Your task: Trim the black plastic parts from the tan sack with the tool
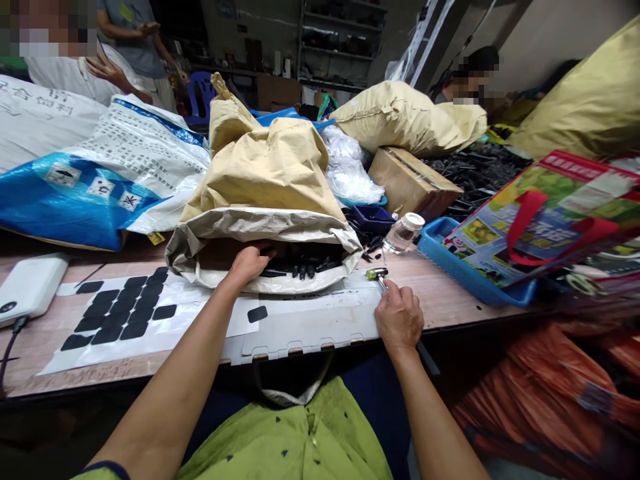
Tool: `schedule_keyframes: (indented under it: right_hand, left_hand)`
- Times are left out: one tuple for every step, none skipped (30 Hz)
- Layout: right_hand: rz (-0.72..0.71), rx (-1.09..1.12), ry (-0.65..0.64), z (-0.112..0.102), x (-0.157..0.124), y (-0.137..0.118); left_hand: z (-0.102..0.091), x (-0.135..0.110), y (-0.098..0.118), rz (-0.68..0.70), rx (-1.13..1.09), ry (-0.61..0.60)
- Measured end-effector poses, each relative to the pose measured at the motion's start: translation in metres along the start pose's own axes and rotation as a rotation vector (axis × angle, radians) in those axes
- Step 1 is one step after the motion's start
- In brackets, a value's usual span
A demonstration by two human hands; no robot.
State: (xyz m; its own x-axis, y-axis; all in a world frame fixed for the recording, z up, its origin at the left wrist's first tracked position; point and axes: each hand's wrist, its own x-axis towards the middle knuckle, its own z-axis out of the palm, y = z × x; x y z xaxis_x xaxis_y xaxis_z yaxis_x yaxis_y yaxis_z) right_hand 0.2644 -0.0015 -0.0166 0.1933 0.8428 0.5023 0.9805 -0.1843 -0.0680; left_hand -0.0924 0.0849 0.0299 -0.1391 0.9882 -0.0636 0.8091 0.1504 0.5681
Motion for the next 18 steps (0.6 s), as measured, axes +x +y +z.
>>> schedule_keyframes:
  right_hand:
    - [0.001, -0.001, 0.0, 0.0, 0.0, 0.0]
    - [0.002, -0.002, -0.001, 0.0, 0.0, 0.0]
    - [0.005, -0.002, -0.002, 0.0, 0.0, 0.0]
    - [0.007, -0.003, -0.003, 0.0, 0.0, 0.0]
    - [0.008, -0.004, -0.004, 0.0, 0.0, 0.0]
    - [0.009, -0.005, -0.004, 0.0, 0.0, 0.0]
    - [0.009, -0.008, -0.005, 0.0, 0.0, 0.0]
    - [0.008, -0.01, -0.006, 0.0, 0.0, -0.001]
    - [0.008, -0.009, -0.007, 0.0, 0.001, -0.001]
    - [0.01, -0.007, -0.008, 0.0, 0.001, -0.001]
    - [0.013, -0.003, -0.009, -0.001, 0.001, -0.001]
    - [0.015, 0.001, -0.009, -0.001, 0.001, -0.001]
    - [0.017, 0.005, -0.009, -0.001, 0.0, -0.001]
    - [0.02, 0.008, -0.008, -0.001, 0.0, -0.001]
    - [0.022, 0.01, -0.007, -0.001, 0.0, -0.001]
    - [0.025, 0.012, -0.007, -0.001, 0.0, -0.001]
    - [0.028, 0.013, -0.008, -0.001, 0.0, -0.001]
    - [0.03, 0.013, -0.01, -0.001, 0.0, -0.001]
  left_hand:
    - [0.001, -0.002, -0.002, 0.007, 0.02, 0.006]
    - [0.002, -0.004, -0.004, 0.013, 0.045, 0.014]
    - [0.004, -0.007, -0.005, 0.022, 0.071, 0.034]
    - [0.006, -0.011, -0.006, 0.037, 0.097, 0.07]
    - [0.009, -0.016, -0.007, 0.058, 0.116, 0.119]
    - [0.011, -0.022, -0.007, 0.093, 0.119, 0.172]
    - [0.013, -0.028, -0.006, 0.14, 0.099, 0.225]
    - [0.014, -0.035, -0.003, 0.193, 0.054, 0.273]
    - [0.014, -0.043, 0.0, 0.242, -0.005, 0.312]
    - [0.013, -0.051, 0.003, 0.279, -0.065, 0.345]
    - [0.012, -0.06, 0.007, 0.301, -0.111, 0.377]
    - [0.011, -0.069, 0.011, 0.311, -0.135, 0.404]
    - [0.01, -0.079, 0.014, 0.32, -0.143, 0.416]
    - [0.01, -0.088, 0.017, 0.34, -0.145, 0.401]
    - [0.012, -0.097, 0.019, 0.376, -0.146, 0.355]
    - [0.015, -0.105, 0.02, 0.426, -0.15, 0.287]
    - [0.019, -0.111, 0.02, 0.481, -0.156, 0.207]
    - [0.025, -0.116, 0.019, 0.526, -0.159, 0.133]
